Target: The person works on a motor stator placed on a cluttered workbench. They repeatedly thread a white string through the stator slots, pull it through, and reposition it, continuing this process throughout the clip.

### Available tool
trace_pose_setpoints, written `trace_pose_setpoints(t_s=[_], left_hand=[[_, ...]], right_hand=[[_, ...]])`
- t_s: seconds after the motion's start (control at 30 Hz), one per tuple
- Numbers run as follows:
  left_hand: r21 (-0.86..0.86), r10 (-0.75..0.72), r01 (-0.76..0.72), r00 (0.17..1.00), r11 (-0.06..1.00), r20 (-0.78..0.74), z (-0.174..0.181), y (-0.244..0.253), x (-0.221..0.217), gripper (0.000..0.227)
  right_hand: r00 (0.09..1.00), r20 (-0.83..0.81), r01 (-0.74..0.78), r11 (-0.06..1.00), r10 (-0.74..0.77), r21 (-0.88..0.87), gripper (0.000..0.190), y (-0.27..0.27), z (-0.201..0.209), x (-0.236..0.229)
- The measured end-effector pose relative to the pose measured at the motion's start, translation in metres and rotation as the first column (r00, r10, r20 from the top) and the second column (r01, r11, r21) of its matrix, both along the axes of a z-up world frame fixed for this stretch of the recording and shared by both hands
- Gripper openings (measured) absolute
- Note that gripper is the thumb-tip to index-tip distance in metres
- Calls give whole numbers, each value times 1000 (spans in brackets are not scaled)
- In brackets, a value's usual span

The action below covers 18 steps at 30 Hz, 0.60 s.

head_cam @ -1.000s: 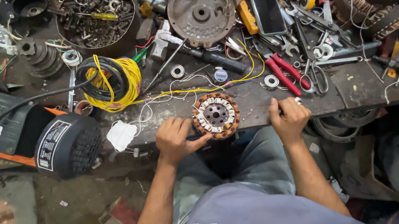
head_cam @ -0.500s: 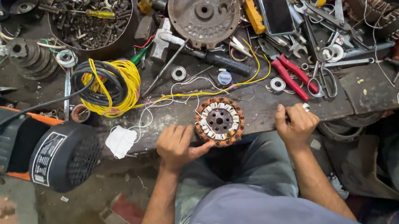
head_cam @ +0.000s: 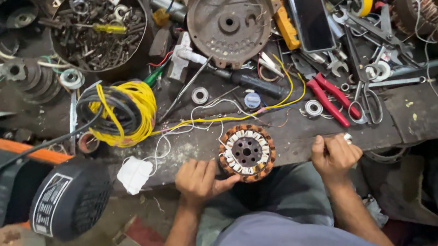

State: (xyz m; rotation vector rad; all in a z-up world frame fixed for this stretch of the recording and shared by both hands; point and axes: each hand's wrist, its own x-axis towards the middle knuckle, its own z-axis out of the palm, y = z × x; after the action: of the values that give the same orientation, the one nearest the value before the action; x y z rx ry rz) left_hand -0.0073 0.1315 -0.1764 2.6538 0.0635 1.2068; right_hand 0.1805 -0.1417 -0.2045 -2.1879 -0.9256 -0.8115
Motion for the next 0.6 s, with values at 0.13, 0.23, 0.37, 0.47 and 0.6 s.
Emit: trace_pose_setpoints(t_s=[0.13,0.23,0.37,0.47,0.6], left_hand=[[29,7,-7,1000,1000,19,0,-1,-2,61],[10,-2,2,1000,1000,-2,-5,-2,-3,60],[-8,23,-23,999,1000,-30,-6,-4,-6,58],[-22,20,-20,999,1000,-28,-1,-4,-5,57],[-106,26,-24,1000,994,12,-1,-9,-9,61]], right_hand=[[1000,6,17,1000,-17,-22,27,-1,-4,0],[1000,9,16,1000,-16,-7,28,-2,-7,1],[999,-4,33,999,-33,-26,30,-1,-3,-2],[1000,-7,17,1000,-17,-6,31,3,3,-1],[1000,5,11,1000,-11,3,38,2,8,-7]])
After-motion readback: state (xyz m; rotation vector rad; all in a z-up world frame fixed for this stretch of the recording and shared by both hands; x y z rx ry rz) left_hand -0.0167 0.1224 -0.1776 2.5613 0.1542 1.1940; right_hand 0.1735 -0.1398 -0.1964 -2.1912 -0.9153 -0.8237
